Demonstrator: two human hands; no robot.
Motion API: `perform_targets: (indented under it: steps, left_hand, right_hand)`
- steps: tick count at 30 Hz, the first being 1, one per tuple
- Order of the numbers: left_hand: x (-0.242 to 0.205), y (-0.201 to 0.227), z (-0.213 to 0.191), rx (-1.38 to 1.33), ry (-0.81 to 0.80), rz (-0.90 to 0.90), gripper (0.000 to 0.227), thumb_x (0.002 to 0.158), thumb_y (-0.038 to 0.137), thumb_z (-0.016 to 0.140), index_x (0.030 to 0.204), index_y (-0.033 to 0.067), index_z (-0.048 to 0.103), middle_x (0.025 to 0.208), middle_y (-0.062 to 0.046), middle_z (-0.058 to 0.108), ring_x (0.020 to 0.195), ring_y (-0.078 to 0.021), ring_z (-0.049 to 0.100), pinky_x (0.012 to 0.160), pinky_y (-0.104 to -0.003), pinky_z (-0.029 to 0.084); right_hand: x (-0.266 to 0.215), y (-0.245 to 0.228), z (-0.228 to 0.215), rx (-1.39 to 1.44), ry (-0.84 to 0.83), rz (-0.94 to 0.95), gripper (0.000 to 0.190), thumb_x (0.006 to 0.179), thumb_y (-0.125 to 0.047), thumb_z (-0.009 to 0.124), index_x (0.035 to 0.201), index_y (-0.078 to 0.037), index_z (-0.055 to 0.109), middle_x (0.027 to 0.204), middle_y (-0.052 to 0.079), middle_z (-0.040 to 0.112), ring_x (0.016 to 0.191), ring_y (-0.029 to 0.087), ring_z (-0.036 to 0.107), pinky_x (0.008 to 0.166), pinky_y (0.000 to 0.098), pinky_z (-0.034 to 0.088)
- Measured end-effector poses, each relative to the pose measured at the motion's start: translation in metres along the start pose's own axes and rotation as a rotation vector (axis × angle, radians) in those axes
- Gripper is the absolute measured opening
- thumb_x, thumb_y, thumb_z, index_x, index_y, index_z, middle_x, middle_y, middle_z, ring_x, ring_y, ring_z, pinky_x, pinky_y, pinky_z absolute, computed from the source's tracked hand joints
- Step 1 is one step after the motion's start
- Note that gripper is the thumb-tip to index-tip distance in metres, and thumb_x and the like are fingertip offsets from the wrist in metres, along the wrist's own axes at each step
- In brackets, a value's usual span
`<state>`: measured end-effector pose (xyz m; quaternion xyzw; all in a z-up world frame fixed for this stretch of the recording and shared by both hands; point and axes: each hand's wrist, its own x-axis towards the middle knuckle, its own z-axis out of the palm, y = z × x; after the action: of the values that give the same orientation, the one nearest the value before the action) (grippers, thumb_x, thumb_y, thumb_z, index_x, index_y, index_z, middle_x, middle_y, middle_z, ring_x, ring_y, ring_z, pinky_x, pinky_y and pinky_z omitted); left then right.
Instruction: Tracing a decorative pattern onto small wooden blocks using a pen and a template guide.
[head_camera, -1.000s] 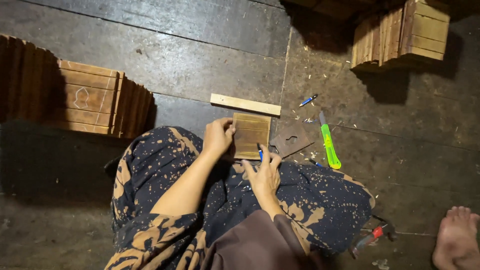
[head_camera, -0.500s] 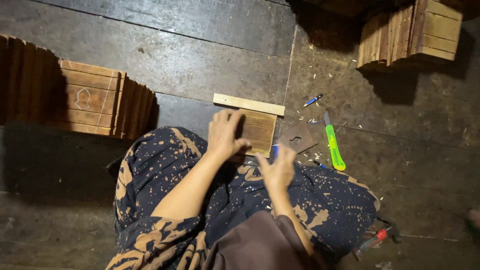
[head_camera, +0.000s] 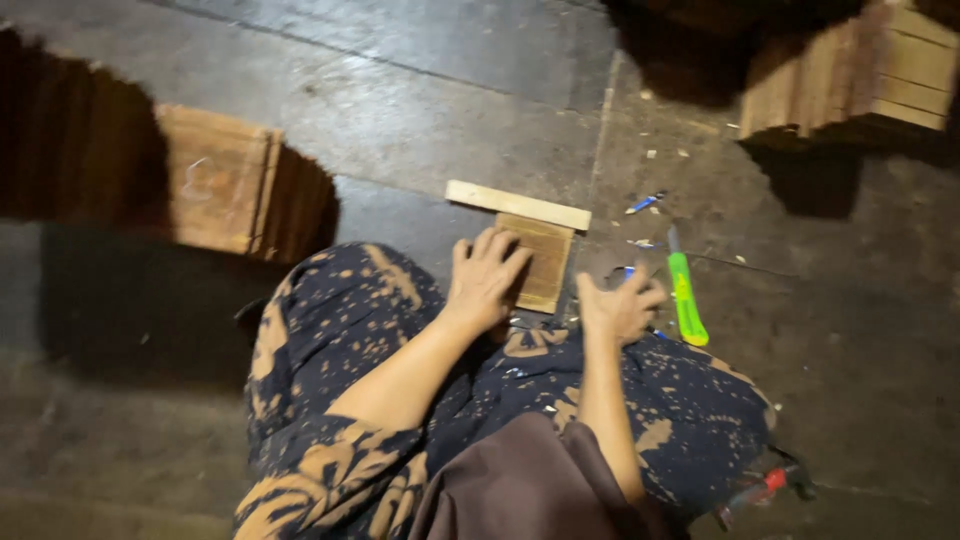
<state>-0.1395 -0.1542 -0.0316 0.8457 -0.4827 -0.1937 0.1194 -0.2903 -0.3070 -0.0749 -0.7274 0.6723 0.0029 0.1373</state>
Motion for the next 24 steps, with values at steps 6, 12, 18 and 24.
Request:
perform_targets:
  steps: [6, 12, 18, 24]
  left_hand:
    - [-0.003, -0.002, 0.005, -0.026, 0.093, 0.022, 0.093, 0.057, 0.023, 0.097, 0.139, 0.0258, 0.053, 0.143, -0.005, 0.046, 0.141, -0.0287, 0.038, 0.102, -0.044, 0.036]
    - [0.004, -0.009, 0.024, -0.006, 0.07, 0.042, 0.113, 0.049, 0.027, 0.102, 0.145, 0.0252, 0.044, 0.149, -0.009, 0.041, 0.144, -0.0324, 0.034, 0.107, -0.046, 0.035]
    - [0.005, -0.011, -0.006, -0.209, 0.11, -0.077, 0.103, 0.054, 0.029, 0.102, 0.14, 0.0206, 0.047, 0.145, -0.012, 0.044, 0.139, -0.0357, 0.039, 0.103, -0.052, 0.041]
    - [0.011, -0.036, 0.017, -0.232, 0.28, -0.284, 0.062, 0.08, 0.021, 0.083, 0.135, 0.0215, 0.053, 0.129, -0.006, 0.056, 0.125, -0.0309, 0.052, 0.09, -0.045, 0.039]
  right_hand:
    - [0.005, 0.018, -0.006, -0.029, 0.003, -0.018, 0.094, 0.065, -0.052, 0.087, 0.143, -0.019, 0.047, 0.137, 0.02, 0.046, 0.112, 0.057, 0.062, 0.088, 0.0686, 0.053]
    - [0.018, 0.04, -0.002, 0.166, 0.046, -0.037, 0.097, 0.063, -0.04, 0.088, 0.144, -0.017, 0.042, 0.132, 0.022, 0.052, 0.123, 0.051, 0.058, 0.099, 0.0643, 0.046]
    - [-0.009, 0.017, -0.01, 0.535, -0.032, -0.141, 0.097, 0.065, -0.029, 0.091, 0.147, -0.027, 0.038, 0.118, 0.011, 0.066, 0.113, 0.038, 0.066, 0.098, 0.0541, 0.049]
    - [-0.087, -0.061, -0.028, 0.39, -0.041, -0.445, 0.106, 0.056, -0.017, 0.087, 0.149, -0.009, 0.039, 0.132, 0.027, 0.058, 0.117, 0.053, 0.061, 0.1, 0.067, 0.047]
